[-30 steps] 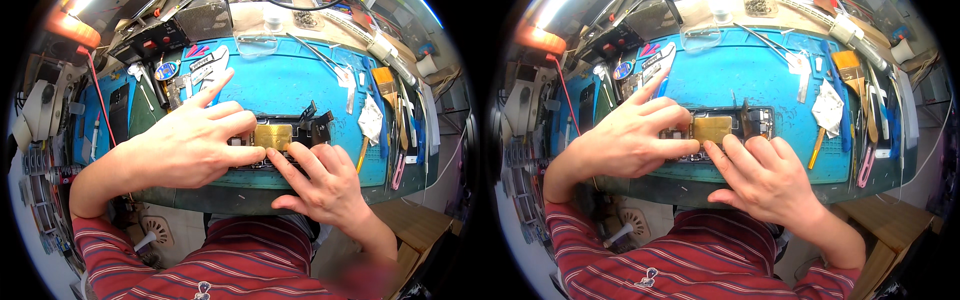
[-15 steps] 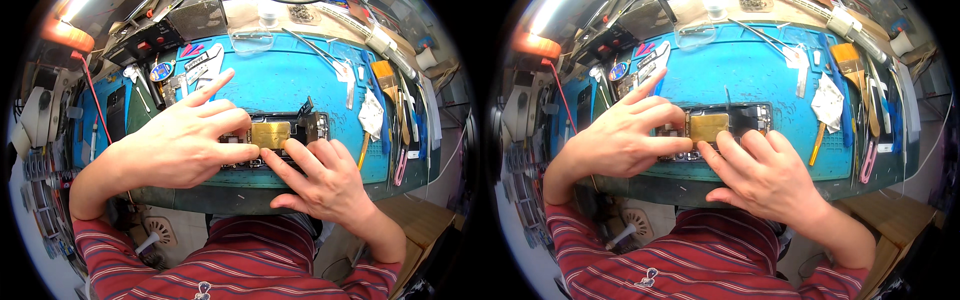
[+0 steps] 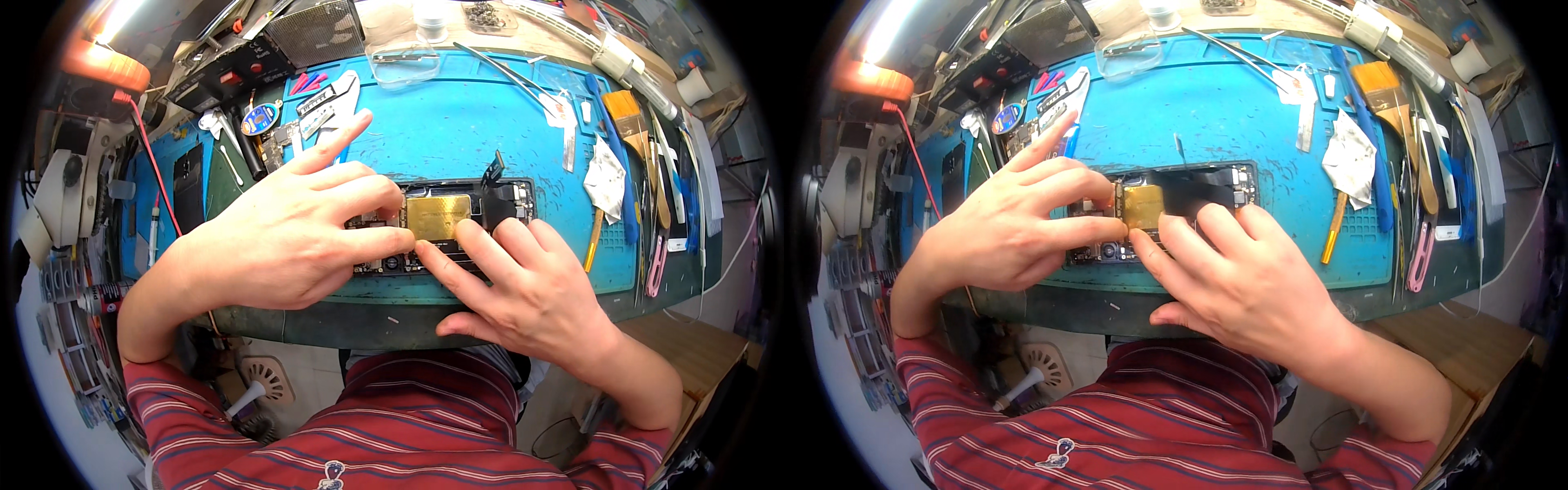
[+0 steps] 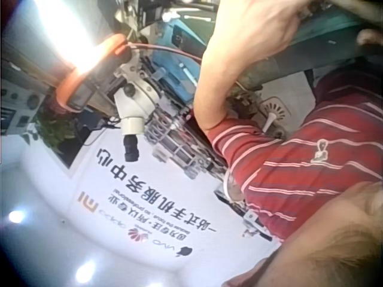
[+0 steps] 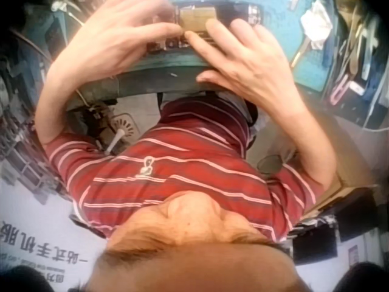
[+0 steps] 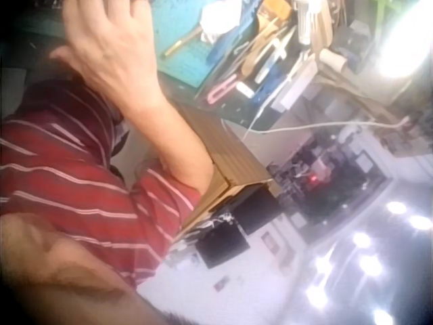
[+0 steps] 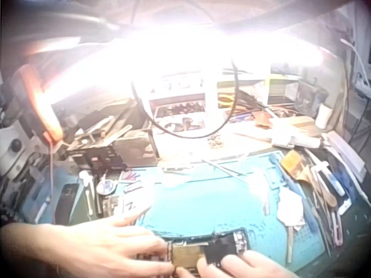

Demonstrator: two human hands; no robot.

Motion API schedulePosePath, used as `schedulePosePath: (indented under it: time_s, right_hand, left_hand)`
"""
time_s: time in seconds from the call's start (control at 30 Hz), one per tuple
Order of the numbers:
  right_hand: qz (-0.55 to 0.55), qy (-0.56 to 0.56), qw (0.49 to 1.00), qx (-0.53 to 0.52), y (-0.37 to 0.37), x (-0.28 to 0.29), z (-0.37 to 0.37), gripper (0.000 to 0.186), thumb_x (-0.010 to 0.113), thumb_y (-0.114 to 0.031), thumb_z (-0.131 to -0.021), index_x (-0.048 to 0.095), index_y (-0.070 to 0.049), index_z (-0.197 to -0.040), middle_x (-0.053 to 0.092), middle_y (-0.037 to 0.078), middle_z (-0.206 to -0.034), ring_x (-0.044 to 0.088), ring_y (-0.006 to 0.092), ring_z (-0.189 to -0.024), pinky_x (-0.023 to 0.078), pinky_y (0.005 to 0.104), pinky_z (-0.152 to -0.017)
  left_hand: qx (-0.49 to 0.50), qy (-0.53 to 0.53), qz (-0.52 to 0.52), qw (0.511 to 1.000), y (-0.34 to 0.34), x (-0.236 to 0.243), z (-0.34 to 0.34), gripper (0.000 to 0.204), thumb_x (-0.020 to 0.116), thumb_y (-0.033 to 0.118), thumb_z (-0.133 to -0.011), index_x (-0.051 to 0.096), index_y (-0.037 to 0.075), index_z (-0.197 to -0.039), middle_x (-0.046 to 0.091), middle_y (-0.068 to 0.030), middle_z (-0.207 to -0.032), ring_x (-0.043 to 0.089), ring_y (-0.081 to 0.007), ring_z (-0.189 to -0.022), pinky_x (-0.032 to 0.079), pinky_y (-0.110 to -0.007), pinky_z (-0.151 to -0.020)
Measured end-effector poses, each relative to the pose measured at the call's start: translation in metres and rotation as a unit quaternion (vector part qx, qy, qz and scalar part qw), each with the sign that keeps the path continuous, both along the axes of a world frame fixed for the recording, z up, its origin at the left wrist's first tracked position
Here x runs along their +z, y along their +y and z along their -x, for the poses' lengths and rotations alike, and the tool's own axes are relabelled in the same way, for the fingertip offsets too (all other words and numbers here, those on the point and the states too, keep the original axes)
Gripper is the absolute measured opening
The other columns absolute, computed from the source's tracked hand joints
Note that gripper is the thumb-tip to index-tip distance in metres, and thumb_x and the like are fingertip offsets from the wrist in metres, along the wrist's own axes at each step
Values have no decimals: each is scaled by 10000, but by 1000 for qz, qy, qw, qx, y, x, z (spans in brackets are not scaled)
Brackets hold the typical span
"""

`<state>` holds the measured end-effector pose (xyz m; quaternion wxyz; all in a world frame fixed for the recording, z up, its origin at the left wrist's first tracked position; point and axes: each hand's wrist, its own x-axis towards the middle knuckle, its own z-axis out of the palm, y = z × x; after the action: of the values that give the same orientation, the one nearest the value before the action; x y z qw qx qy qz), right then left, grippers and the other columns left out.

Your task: The person cleans the exterior of a black smartphone with a white cloth, then opens the device to access the internal components. They remove the back cover and use a screwdriver to detach parts from the motherboard, placing them into a clear plastic container.

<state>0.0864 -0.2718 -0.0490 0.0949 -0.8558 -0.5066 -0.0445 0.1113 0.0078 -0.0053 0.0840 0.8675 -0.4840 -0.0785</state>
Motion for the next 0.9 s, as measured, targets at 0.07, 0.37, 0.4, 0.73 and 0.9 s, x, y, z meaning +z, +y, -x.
schedulePosePath:
  time_s: [0.07,0.37,0.4,0.73,0.9]
  right_hand:
    - [-6,1,1000,2,1,0,1,703,685,-556,-838,640,-88,-1360,568,56,-1208,527,210,-1022,447,341,-801]
    - [-60,-9,998,-8,4,-10,10,754,717,-544,-819,654,1,-1336,578,84,-1278,536,225,-1098,451,341,-866]
    - [-66,-10,998,-8,5,-10,10,755,718,-540,-817,655,13,-1328,583,91,-1266,541,230,-1103,456,347,-882]
    - [-133,-12,991,0,3,-13,14,726,729,-499,-790,658,49,-1261,631,137,-1123,592,295,-1077,496,414,-967]
    - [-123,-44,991,8,6,-13,15,673,694,-499,-837,629,20,-1260,640,97,-1072,600,246,-1035,475,377,-934]
  left_hand:
    - [0,-3,-4,1000,-1,0,1,548,674,31,-697,703,160,-1229,605,-43,-1145,651,-229,-1073,216,-624,-1280]
    - [4,-12,-22,1000,-4,4,6,560,686,42,-715,685,169,-1260,605,-49,-1168,641,-229,-1099,209,-625,-1281]
    - [4,-9,-24,1000,-4,5,5,562,689,43,-717,682,170,-1264,605,-50,-1171,641,-229,-1100,209,-625,-1281]
    - [15,-45,-39,998,-9,4,15,588,725,80,-722,693,212,-1294,593,-45,-1158,629,-212,-1148,231,-627,-1274]
    - [24,-59,-21,998,-5,-2,21,562,737,86,-714,723,220,-1260,589,-47,-1155,619,-210,-1171,248,-630,-1269]
